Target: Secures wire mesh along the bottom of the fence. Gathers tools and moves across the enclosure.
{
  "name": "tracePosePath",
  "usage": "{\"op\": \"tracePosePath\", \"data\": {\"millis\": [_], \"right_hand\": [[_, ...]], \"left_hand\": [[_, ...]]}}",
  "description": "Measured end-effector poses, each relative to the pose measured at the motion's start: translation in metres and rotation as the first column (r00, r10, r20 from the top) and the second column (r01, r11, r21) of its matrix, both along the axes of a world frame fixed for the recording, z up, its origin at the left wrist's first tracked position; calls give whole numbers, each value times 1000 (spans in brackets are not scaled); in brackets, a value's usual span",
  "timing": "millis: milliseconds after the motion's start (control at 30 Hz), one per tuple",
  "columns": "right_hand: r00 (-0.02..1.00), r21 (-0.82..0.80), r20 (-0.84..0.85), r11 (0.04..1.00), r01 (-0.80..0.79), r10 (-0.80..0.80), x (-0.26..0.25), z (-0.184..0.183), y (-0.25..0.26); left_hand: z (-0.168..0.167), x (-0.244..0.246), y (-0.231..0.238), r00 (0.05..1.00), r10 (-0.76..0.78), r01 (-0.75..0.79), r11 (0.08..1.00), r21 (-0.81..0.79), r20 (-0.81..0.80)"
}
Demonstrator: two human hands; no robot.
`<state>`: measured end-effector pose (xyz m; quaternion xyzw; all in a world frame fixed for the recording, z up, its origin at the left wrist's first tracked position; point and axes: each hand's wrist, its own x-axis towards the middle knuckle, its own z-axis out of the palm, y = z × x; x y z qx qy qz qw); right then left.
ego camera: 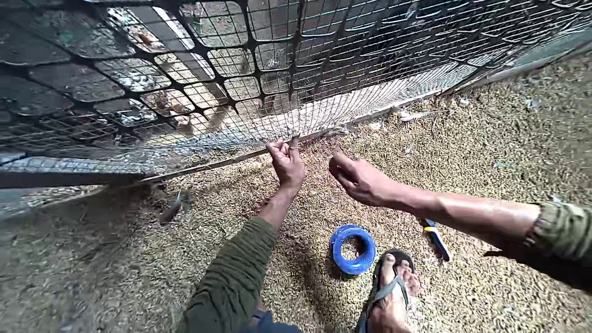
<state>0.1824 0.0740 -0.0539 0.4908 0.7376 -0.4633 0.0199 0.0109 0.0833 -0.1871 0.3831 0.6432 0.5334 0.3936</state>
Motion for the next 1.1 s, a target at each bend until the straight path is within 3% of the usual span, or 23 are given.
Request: {"op": "tracePosePath", "data": {"millis": [100,200,367,533,1100], "right_hand": [[1000,-45,9,999,-15,15,8,6,2],[999,33,-14,998,46,-46,8,-11,14],[925,48,-208,942,333,-317,-1,-47,32],[829,5,-314,872,489,-463,-12,-68,35],[719,-69,-411,806,588,-560,-29,-99,32]], "left_hand": [[0,1,-1,998,4,-4,1000,-3,-69],[-1,0,2,993,22,-19,999,28,-115],[-5,2,7,990,76,-65,993,96,-116],[-3,2,7,989,56,-39,991,125,-135],[-3,-5,11,990,42,-22,989,147,-138]]}}
